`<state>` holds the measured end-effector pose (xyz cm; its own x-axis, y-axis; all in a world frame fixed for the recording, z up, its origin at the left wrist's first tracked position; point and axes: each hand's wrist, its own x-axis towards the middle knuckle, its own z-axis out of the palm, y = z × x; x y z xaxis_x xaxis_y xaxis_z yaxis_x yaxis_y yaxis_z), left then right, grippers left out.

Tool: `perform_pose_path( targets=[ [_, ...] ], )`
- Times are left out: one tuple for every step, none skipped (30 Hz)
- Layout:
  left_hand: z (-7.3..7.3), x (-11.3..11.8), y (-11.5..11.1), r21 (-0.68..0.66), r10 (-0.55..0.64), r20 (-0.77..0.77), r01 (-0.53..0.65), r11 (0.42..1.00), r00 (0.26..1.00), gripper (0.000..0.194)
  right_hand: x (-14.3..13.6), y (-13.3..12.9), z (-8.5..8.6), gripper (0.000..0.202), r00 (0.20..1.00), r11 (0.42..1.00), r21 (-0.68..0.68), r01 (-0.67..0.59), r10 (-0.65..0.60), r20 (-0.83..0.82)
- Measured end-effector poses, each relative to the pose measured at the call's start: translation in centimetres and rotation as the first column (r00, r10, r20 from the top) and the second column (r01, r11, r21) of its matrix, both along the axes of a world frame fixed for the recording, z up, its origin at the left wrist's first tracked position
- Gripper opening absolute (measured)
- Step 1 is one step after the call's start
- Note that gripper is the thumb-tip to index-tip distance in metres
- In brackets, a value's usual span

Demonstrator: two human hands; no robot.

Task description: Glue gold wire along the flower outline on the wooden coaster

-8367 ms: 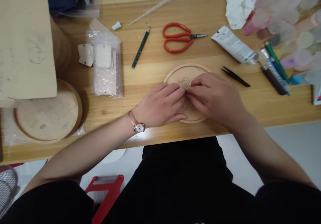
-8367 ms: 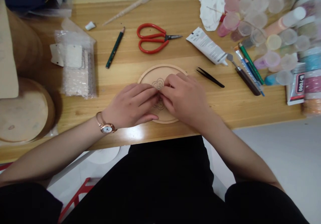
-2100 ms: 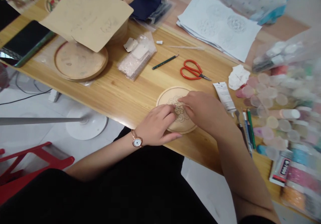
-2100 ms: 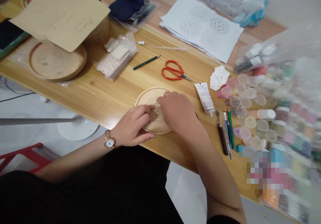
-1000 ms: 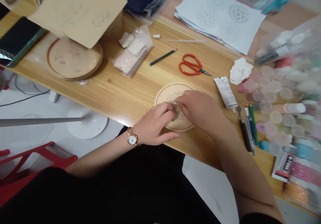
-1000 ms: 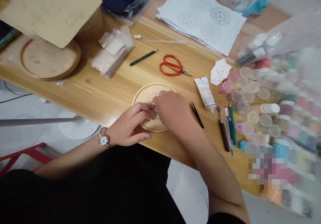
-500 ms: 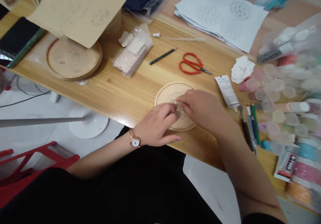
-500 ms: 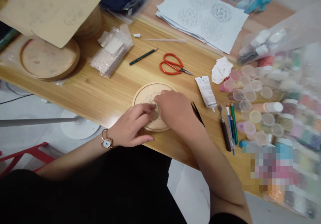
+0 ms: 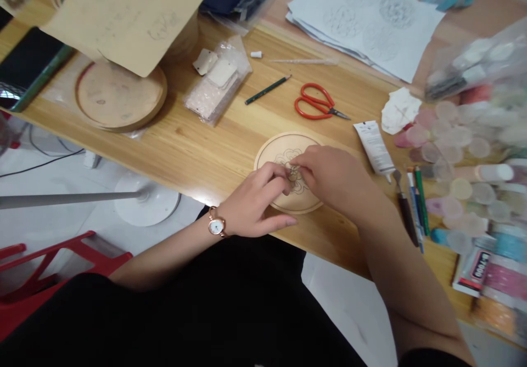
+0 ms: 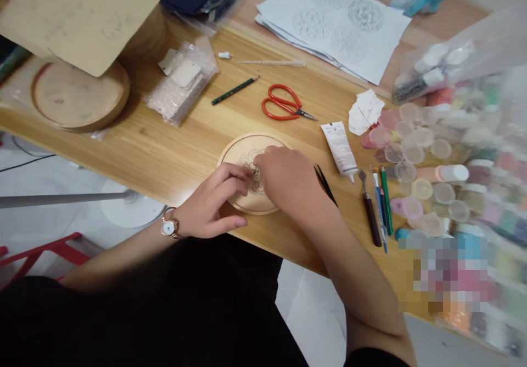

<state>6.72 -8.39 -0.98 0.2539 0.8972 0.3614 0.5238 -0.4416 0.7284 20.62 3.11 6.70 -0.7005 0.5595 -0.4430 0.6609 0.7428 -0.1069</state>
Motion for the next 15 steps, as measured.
perform_pose_path(
  targets=[
    [0.1,-0.1,0.0,-0.022,-0.004,0.028,0.004,1.000,1.000,0.042,0.0,0.0,0.0,0.032,1.000,1.000,-0.001,0.002,-0.002,-0.005],
    [0.2,-0.1,0.1,-0.045,-0.006,0.052,0.008,0.999,0.999,0.042,-0.1,0.0,0.0,0.033,1.000,1.000,-0.001,0.002,-0.002,-0.006],
    [0.4,-0.2,0.1,-0.072,-0.004,0.071,0.009,0.997,0.997,0.042,-0.1,0.1,0.0,0.033,1.000,1.000,-0.001,-0.002,0.002,-0.003],
    [0.6,-0.2,0.1,-0.101,0.000,0.087,0.009,0.995,0.996,0.042,-0.1,0.1,0.0,0.033,1.000,1.000,0.002,-0.010,0.010,0.001],
    [0.8,-0.2,0.1,-0.131,0.006,0.097,0.006,0.991,0.995,0.042,-0.1,0.1,-0.1,0.033,1.000,1.000,0.008,-0.019,0.019,0.006],
    [1.0,-0.2,0.2,-0.160,0.015,0.104,0.002,0.987,0.995,0.042,-0.1,0.1,-0.1,0.032,1.000,1.000,0.015,-0.026,0.026,0.012],
    [1.2,-0.2,0.2,-0.187,0.022,0.107,-0.002,0.982,0.994,0.042,-0.1,0.1,-0.1,0.032,0.999,0.999,0.021,-0.032,0.031,0.019],
    [1.4,-0.2,0.3,-0.210,0.027,0.109,-0.003,0.978,0.994,0.043,-0.2,0.1,-0.1,0.032,0.999,0.999,0.025,-0.037,0.036,0.021],
    [1.6,-0.3,0.3,-0.229,0.028,0.112,-0.001,0.973,0.993,0.044,-0.2,0.1,-0.1,0.032,0.999,0.999,0.027,-0.040,0.040,0.017],
    [1.9,-0.3,0.4,-0.245,0.028,0.116,0.001,0.970,0.993,0.045,-0.2,0.1,-0.1,0.032,0.999,0.999,0.026,-0.042,0.042,0.014],
    [2.1,-0.4,0.5,-0.260,0.030,0.123,0.003,0.966,0.992,0.048,-0.2,0.1,-0.1,0.032,0.999,0.999,0.025,-0.043,0.043,0.014],
    [2.3,-0.5,0.6,-0.274,0.034,0.132,0.003,0.962,0.991,0.051,-0.2,0.1,-0.1,0.033,0.999,0.999,0.026,-0.046,0.045,0.016],
    [2.5,-0.5,0.7,-0.288,0.042,0.144,0.002,0.958,0.989,0.054,-0.2,0.1,-0.1,0.032,0.999,0.998,0.028,-0.050,0.049,0.022],
    [2.7,-0.6,0.8,-0.305,0.053,0.162,-0.001,0.952,0.985,0.057,-0.2,0.1,-0.2,0.032,0.998,0.998,0.036,-0.051,0.050,0.034],
    [2.8,-0.7,0.9,-0.325,0.066,0.185,-0.002,0.946,0.981,0.060,-0.2,0.1,-0.2,0.032,0.998,0.998,0.043,-0.055,0.053,0.042]
  ],
)
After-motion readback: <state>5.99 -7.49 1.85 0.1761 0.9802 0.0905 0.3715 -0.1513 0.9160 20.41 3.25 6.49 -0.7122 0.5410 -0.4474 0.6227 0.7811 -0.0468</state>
